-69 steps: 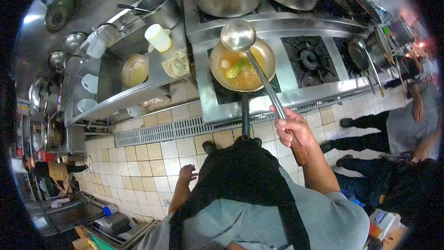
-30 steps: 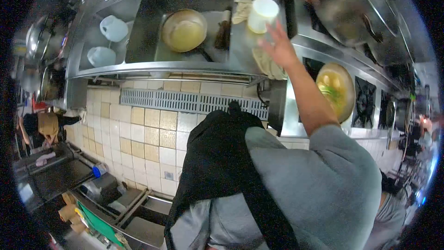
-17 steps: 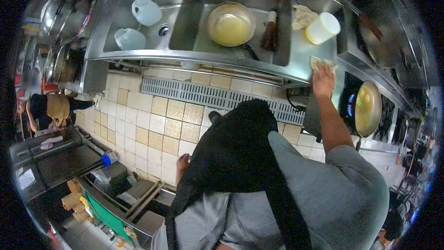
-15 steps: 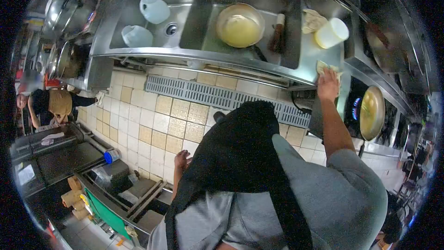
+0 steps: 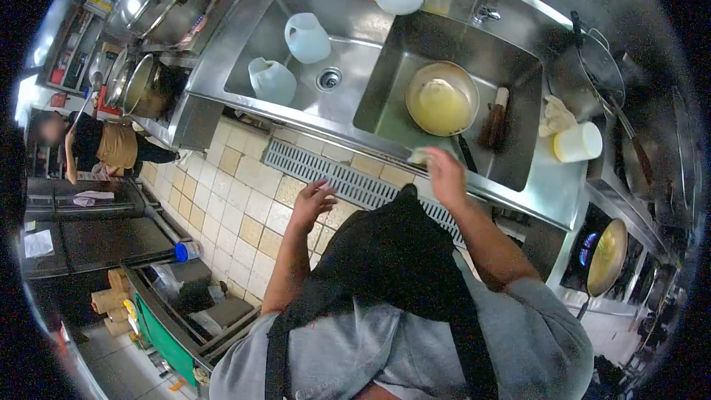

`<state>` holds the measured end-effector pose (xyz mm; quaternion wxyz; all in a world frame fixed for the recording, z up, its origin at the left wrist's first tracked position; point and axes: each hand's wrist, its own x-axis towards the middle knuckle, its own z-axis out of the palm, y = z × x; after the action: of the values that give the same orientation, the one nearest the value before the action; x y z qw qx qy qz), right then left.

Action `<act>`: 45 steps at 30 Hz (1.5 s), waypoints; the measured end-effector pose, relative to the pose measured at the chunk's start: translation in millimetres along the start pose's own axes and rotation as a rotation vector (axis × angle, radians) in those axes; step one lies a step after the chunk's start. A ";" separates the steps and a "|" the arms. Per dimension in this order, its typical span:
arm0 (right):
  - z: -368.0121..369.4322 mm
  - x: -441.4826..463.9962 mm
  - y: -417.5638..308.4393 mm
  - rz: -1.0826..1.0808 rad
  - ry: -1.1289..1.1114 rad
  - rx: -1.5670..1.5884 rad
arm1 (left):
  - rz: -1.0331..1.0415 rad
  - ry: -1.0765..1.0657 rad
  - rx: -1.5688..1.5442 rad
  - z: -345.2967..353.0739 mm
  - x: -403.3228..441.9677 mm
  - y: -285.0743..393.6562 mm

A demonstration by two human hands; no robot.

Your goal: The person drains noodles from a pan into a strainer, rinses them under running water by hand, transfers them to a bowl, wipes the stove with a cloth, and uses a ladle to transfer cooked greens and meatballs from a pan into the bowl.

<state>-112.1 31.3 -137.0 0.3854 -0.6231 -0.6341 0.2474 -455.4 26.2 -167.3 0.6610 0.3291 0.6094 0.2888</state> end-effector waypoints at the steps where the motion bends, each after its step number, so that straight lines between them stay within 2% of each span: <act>1: 9.6 20.7 -15.8 0.071 -0.039 0.175 | 0.036 -0.058 -0.034 16.5 0.4 25.7; 2: 22.9 42.6 -26.6 0.116 -0.111 0.321 | 0.074 -0.119 -0.067 32.5 0.3 52.5; 4: 41.2 75.8 -63.0 0.178 -0.320 0.550 | 0.188 -0.031 -0.259 63.9 -4.2 94.5; 5: 40.6 88.8 -94.5 0.188 -0.454 0.632 | 0.185 -0.030 -0.261 67.4 4.8 103.2; 7: 42.8 107.2 -144.3 -0.016 -0.616 0.901 | 0.320 -0.267 -0.751 67.8 22.3 121.4; 10: 61.1 132.0 -155.7 -0.147 -0.550 0.942 | 0.442 -0.233 -0.843 41.9 24.3 163.3; 11: 64.2 141.0 -152.8 -0.147 -0.553 0.940 | 0.496 -0.143 -0.750 28.1 24.7 178.1; 14: 55.9 168.2 -119.4 0.171 -0.578 0.904 | 0.594 0.071 -0.571 -55.4 49.3 212.9; 16: 49.1 177.5 -102.6 0.220 -0.439 0.773 | 0.652 0.074 -0.595 -125.4 72.7 241.1; 18: 46.6 178.2 -78.7 0.359 -0.303 0.744 | 0.660 0.081 -0.454 -186.6 91.9 274.8; 20: 41.8 174.8 -75.3 0.517 -0.183 0.629 | 0.578 0.336 -0.301 -243.1 138.1 283.8; 21: 41.7 169.8 -67.0 0.555 -0.133 0.560 | 0.593 0.401 -0.045 -268.4 167.6 283.2; 22: 43.2 164.0 -57.8 0.592 -0.085 0.488 | 0.512 0.555 0.396 -303.9 217.2 259.4; 23: 42.8 156.6 -52.5 0.602 -0.078 0.479 | 0.337 0.747 1.002 -339.3 266.8 235.8; 24: 42.8 146.7 -48.6 0.665 -0.039 0.461 | 0.172 0.881 1.429 -373.7 315.5 213.5; 25: 44.0 136.1 -47.5 0.730 0.009 0.445 | -0.043 0.877 1.117 -318.5 286.6 253.0; 28: 48.1 99.6 -57.9 0.863 0.120 0.435 | 0.004 1.055 1.082 -313.7 320.6 276.9; 32: 67.9 51.4 -75.7 0.973 0.186 0.399 | 0.124 0.969 1.173 -317.7 383.3 315.7; 33: 72.3 41.2 -76.7 1.044 0.177 0.461 | 0.191 0.949 1.182 -312.6 401.6 320.0; 36: 89.0 30.0 -94.8 1.011 0.202 0.535 | 0.328 0.855 1.248 -273.7 435.5 330.8; 38: 102.0 24.8 -92.4 0.991 0.220 0.512 | 0.598 0.658 1.287 -239.8 451.4 335.7; 41: 106.5 17.1 -84.5 0.891 0.144 0.365 | 0.718 0.543 1.493 -208.1 453.0 328.7; 43: 95.3 36.2 -109.1 0.900 0.125 0.287 | 0.748 0.449 1.358 -224.4 487.8 308.1; 44: 96.4 25.8 -96.5 0.892 0.191 0.378 | 0.613 0.332 0.980 -202.3 438.2 324.3; 45: 93.4 21.3 -93.1 0.869 0.227 0.432 | 0.709 0.400 0.991 -198.4 424.9 319.4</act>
<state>-240.8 58.3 -113.5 0.4334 -0.7586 -0.2039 0.4416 -608.4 572.2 -185.5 0.1681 0.7170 0.6363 0.2299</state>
